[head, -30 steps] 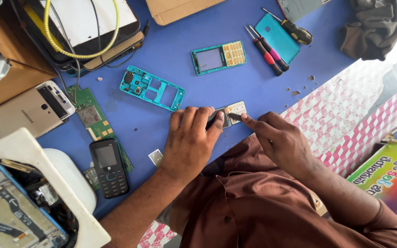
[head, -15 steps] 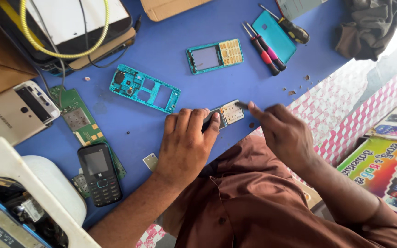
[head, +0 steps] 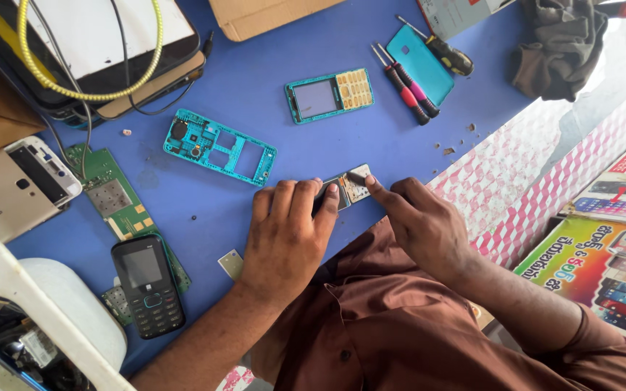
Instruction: The person disassembles a teal mobile phone, removes the battery and internal components, and uses a toothbrush to clean the circuit board and other parts. The person then reassembles the phone components.
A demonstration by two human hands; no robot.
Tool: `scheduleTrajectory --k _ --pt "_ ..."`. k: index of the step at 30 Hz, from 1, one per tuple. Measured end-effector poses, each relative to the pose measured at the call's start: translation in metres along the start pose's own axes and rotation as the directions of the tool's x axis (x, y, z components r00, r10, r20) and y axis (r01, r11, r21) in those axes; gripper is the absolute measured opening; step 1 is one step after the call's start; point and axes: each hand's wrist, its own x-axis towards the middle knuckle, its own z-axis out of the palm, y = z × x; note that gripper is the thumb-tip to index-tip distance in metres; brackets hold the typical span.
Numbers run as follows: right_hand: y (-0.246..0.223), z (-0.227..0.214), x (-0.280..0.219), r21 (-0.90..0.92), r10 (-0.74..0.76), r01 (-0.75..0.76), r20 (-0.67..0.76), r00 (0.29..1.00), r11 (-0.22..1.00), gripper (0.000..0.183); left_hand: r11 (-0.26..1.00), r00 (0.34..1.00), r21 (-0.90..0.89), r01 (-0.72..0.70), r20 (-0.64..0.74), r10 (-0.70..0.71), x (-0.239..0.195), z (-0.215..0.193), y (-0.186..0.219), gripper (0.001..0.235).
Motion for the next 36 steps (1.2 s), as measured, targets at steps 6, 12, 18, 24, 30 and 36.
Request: scheduleTrajectory --k 6,12,18,24,30,36 --pt "-0.001 -0.004 0.009 -0.004 0.081 -0.082 -0.030 0.996 0.997 0.038 0.998 1.000 0.045 -0.031 -0.001 0.031 0.003 -0.002 -0.001 0.025" --pt "0.000 -0.006 0.008 0.010 0.075 -0.075 -0.029 0.997 0.997 0.035 0.999 0.999 0.030 -0.040 -0.027 0.041 0.004 -0.001 0.001 0.023" --pt "-0.002 -0.007 -0.008 0.066 0.015 -0.012 -0.041 0.999 0.998 0.037 0.999 0.999 0.031 -0.038 -0.013 0.039 0.007 -0.005 0.005 0.022" --pt "0.016 0.003 -0.022 0.024 0.103 -0.101 -0.078 0.992 0.995 0.033 0.999 1.000 -0.037 0.000 -0.011 -0.001 0.006 -0.001 0.004 0.025" --pt "0.002 0.007 -0.020 0.095 0.123 -0.119 -0.038 0.992 0.988 0.028 1.000 0.999 -0.017 0.022 -0.036 -0.023 0.005 0.000 0.003 0.015" --pt "-0.014 -0.005 -0.014 0.116 0.027 -0.022 -0.042 0.999 0.993 0.040 0.988 0.997 -0.140 0.065 -0.029 -0.069 0.000 0.002 -0.001 0.025"
